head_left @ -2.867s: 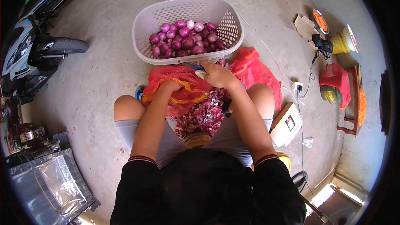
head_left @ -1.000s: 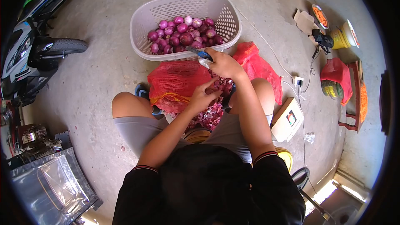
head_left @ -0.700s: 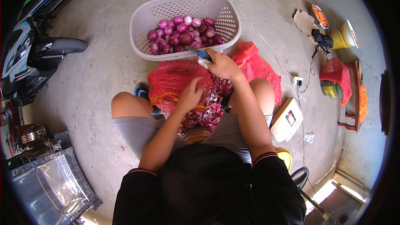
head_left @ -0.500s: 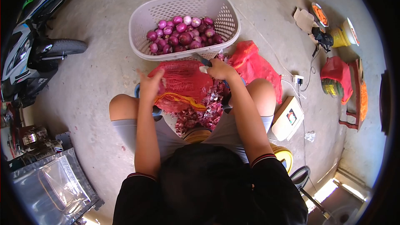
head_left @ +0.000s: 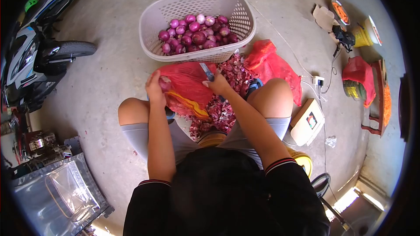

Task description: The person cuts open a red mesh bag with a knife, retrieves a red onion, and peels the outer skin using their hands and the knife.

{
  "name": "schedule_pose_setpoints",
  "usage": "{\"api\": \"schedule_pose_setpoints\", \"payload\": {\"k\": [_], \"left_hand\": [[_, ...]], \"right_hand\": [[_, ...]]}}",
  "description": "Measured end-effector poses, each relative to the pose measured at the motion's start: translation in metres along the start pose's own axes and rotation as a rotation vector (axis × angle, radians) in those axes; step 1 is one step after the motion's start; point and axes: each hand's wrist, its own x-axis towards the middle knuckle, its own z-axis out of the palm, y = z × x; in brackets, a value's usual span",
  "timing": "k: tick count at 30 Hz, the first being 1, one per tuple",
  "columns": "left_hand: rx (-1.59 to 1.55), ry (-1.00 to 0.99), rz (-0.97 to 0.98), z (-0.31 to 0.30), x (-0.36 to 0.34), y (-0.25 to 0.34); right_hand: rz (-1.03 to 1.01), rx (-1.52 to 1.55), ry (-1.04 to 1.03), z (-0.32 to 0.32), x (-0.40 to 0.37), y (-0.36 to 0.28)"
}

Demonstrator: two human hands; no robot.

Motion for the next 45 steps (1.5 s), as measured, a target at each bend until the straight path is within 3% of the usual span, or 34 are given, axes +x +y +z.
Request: {"api": "schedule_pose_setpoints", "payload": {"k": [3, 4, 9, 16, 20, 24, 28, 30, 35, 40, 43, 45], "left_hand": [[-0.334, 0.066, 0.028, -0.023, 0.01, 0.012], [-0.332, 0.079, 0.065, -0.028, 0.009, 0.014], [-0.401, 0.146, 0.133, -0.032, -0.006, 0.04], [-0.447, 0.092, 0.144, -0.034, -0.001, 0.071], [-0.408, 0.131, 0.204, -0.033, -0.006, 0.082], [-0.349, 0.115, 0.277, -0.028, -0.005, 0.095], [-0.255, 0.123, 0.267, -0.015, 0.02, 0.101], [-0.079, 0.199, 0.222, -0.01, 0.032, 0.091], [0.034, 0.108, 0.138, -0.011, 0.045, 0.083], [0.293, 0.034, 0.13, -0.004, 0.033, 0.08], [0.358, 0.227, 0.12, -0.004, 0.032, 0.075], [0.189, 0.085, 0.153, -0.002, 0.013, 0.078]], "right_hand": [[-0.288, 0.424, -0.173, 0.025, -0.017, -0.049], [-0.359, 0.292, -0.189, 0.025, -0.029, -0.068], [-0.355, 0.448, -0.236, 0.007, -0.057, -0.126], [-0.476, 0.598, -0.165, 0.021, -0.073, -0.159], [-0.443, 0.681, -0.211, 0.03, -0.069, -0.163], [-0.475, 0.741, -0.104, 0.027, -0.065, -0.172], [-0.458, 0.707, -0.089, 0.025, -0.039, -0.17], [-0.435, 0.585, -0.065, 0.022, -0.031, -0.168], [-0.426, 0.257, -0.008, 0.011, -0.019, -0.163], [-0.287, -0.014, -0.167, -0.004, -0.024, -0.144], [-0.311, -0.217, -0.319, -0.01, -0.034, -0.135], [-0.263, -0.334, -0.515, -0.026, -0.034, -0.138]]}}
